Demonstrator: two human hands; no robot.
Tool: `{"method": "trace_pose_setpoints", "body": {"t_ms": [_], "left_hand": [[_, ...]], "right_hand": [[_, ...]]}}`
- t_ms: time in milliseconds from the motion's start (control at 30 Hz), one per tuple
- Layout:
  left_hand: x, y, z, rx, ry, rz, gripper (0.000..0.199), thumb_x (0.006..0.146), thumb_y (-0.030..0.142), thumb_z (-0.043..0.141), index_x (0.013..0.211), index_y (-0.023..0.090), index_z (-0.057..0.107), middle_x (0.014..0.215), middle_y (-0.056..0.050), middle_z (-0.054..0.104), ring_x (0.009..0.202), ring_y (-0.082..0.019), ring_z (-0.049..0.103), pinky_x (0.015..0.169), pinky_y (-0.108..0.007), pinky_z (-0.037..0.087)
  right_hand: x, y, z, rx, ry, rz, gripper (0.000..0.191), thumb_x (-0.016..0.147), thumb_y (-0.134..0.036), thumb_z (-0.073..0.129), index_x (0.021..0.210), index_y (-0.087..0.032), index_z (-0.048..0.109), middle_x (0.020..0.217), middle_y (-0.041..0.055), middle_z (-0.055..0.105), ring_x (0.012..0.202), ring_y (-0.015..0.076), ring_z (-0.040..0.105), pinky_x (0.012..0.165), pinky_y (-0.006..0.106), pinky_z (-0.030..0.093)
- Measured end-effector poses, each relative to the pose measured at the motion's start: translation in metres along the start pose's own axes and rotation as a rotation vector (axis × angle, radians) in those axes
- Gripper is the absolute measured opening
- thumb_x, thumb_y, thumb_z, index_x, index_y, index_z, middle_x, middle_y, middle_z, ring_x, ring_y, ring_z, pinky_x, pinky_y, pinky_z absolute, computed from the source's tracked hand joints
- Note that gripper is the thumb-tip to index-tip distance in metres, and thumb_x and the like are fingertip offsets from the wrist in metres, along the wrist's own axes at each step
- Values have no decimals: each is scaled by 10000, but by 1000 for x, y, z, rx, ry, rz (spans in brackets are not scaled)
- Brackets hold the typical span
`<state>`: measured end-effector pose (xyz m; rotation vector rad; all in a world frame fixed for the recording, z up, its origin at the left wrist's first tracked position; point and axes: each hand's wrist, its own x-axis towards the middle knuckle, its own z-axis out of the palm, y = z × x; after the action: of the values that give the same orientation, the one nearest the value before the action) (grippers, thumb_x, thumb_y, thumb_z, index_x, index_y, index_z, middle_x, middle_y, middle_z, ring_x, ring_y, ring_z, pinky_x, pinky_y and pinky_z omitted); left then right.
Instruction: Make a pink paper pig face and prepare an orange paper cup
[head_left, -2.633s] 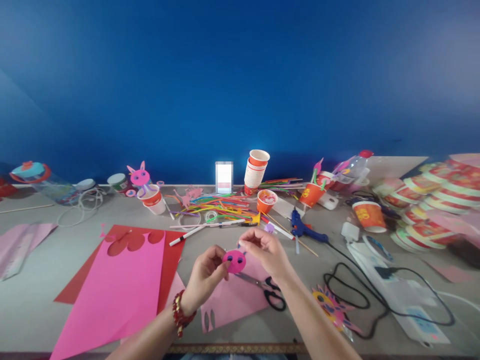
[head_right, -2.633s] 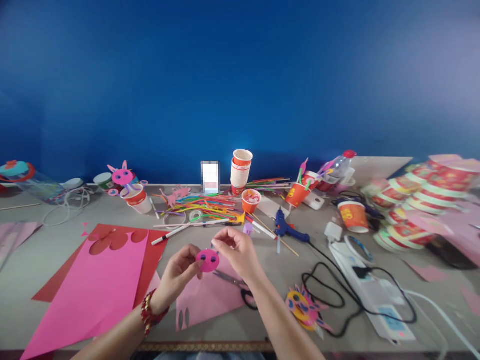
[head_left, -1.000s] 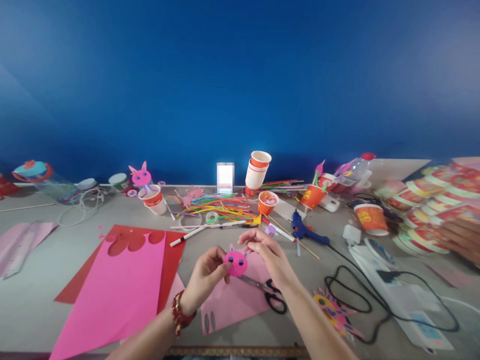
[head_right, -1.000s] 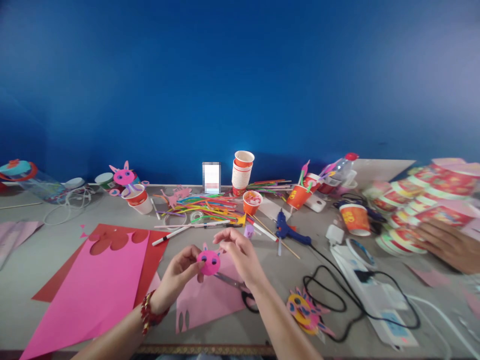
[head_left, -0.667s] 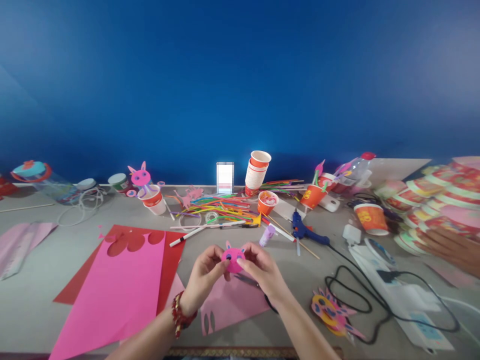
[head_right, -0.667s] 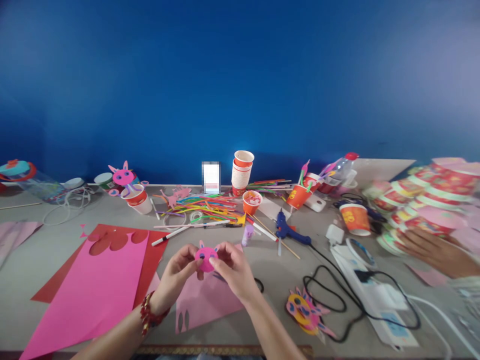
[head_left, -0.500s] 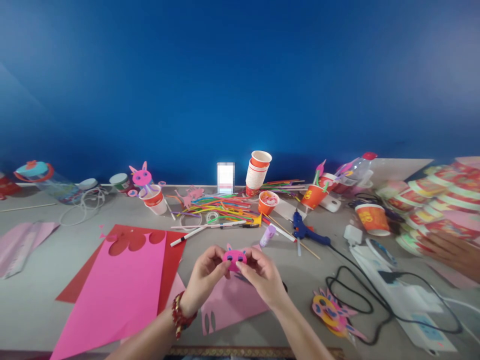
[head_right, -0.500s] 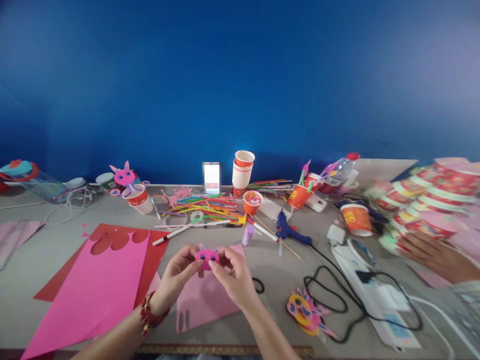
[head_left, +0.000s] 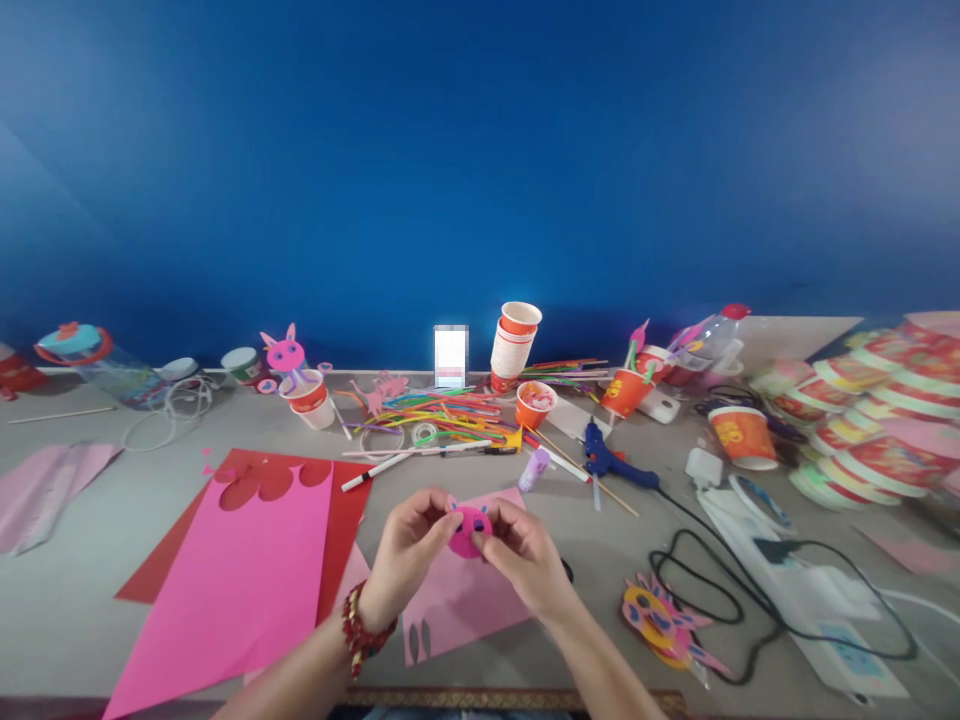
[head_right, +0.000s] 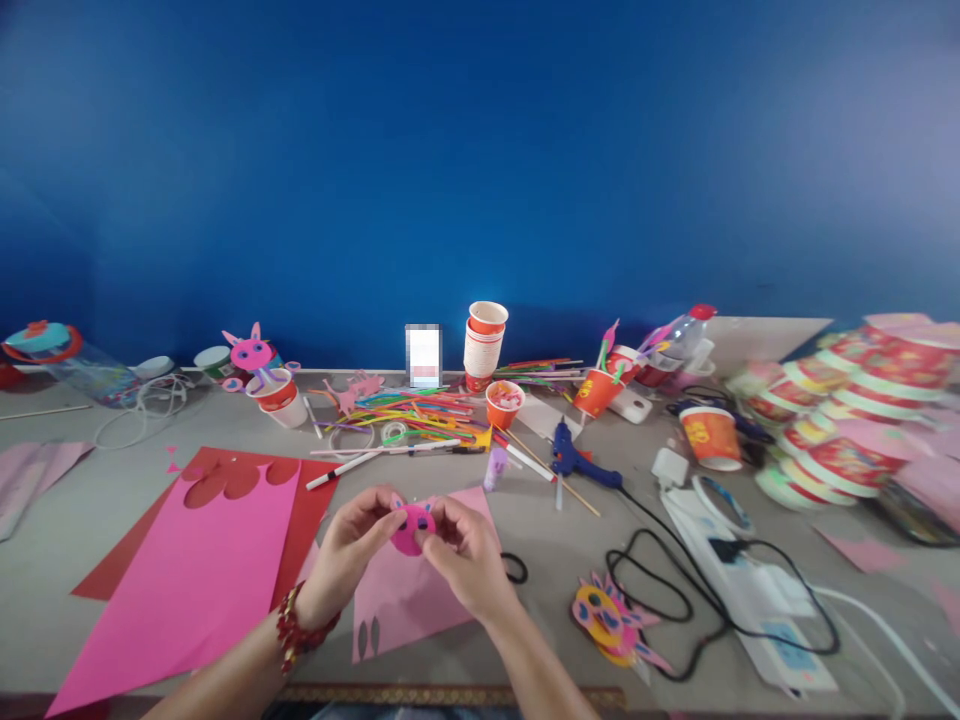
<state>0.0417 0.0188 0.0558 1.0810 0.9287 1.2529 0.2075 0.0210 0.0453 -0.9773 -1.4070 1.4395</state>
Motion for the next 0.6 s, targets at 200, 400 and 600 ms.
{"method": "trace_pose_setpoints", "body": {"t_ms": [200, 400, 600], "left_hand": [[-2, 1, 4, -41, 39, 1, 215, 808, 336, 714, 752, 151, 621, 699, 1, 594, 615, -100, 499, 591, -206, 437], [-4, -2, 4, -3, 39, 27, 178, 833, 329, 695, 865, 161, 647, 761, -19, 633, 680, -123, 549, 636, -219, 461], [-5, -1, 7, -30, 29, 0, 226, 836, 355, 692, 917, 159, 613, 795, -22, 619, 701, -123, 544, 650, -224, 461]], "right_hand": [[-3, -2, 1, 11, 20, 12, 276, 862, -386, 618, 711, -179, 516, 643, -37, 422, 585, 107, 384, 535, 213, 322], [-3, -4, 1, 35, 31, 5, 245, 858, -383, 618, 735, -182, 550, 670, -29, 444, 596, 111, 391, 545, 214, 331], [-2, -2, 2, 38, 26, -20, 219, 868, -362, 605, 761, -174, 576, 688, -23, 458, 609, 114, 394, 558, 218, 342]]}}
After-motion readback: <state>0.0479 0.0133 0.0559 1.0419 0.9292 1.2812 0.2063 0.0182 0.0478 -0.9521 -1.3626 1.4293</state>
